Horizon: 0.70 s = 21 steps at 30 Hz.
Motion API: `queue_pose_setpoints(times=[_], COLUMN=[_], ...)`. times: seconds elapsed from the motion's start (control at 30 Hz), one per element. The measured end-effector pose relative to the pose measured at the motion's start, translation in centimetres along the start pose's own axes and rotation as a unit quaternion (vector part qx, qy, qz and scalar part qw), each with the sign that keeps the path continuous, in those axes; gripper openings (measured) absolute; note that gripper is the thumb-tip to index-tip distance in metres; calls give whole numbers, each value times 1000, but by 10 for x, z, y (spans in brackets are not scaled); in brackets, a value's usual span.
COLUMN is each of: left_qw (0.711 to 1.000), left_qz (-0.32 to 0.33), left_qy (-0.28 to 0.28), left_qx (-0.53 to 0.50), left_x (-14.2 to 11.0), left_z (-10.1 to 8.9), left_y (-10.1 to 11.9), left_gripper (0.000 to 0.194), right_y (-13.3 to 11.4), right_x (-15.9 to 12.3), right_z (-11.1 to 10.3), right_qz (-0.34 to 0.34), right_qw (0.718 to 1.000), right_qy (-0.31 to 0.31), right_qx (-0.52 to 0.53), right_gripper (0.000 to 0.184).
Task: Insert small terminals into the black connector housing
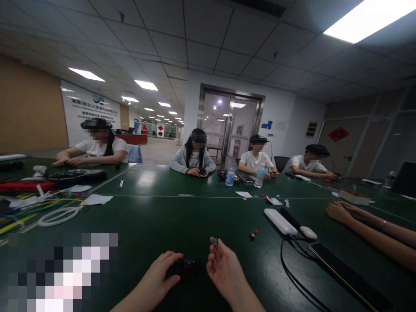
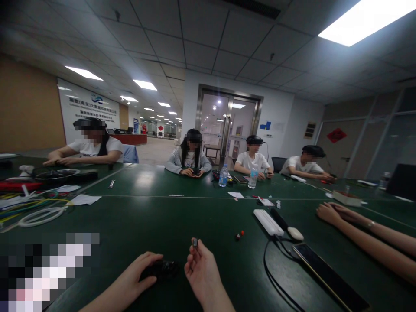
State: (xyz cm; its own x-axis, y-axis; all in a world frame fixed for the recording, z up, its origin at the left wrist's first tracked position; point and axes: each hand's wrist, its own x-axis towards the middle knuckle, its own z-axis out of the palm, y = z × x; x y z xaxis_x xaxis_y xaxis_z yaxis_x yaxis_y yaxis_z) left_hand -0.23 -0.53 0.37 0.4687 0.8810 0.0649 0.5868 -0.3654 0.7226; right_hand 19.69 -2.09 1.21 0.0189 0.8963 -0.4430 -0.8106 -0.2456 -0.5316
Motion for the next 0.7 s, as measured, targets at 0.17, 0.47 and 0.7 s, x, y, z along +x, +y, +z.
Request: queue_pose_setpoints(times=[0.17, 0.47, 0.7], left_qw=[1000, 1000, 1000], left_qz=[4, 11, 4], left_qy=[-1, -2, -1], left_qx=[-5, 0, -6], left_x=[1, 2, 1], left_z=[1, 1, 1], left_y=[-2, -3, -8], left_gripper=[44, 44, 43], right_y=[0, -4, -4], right_x=[-1, -3, -2], right_z=[0, 2, 1], right_qz=[-1, -9, -13], right_qw=[1000, 1000, 1000], right_qy=[-2, -1, -8], right_qx=[4, 20, 26], right_gripper=[24, 18, 21])
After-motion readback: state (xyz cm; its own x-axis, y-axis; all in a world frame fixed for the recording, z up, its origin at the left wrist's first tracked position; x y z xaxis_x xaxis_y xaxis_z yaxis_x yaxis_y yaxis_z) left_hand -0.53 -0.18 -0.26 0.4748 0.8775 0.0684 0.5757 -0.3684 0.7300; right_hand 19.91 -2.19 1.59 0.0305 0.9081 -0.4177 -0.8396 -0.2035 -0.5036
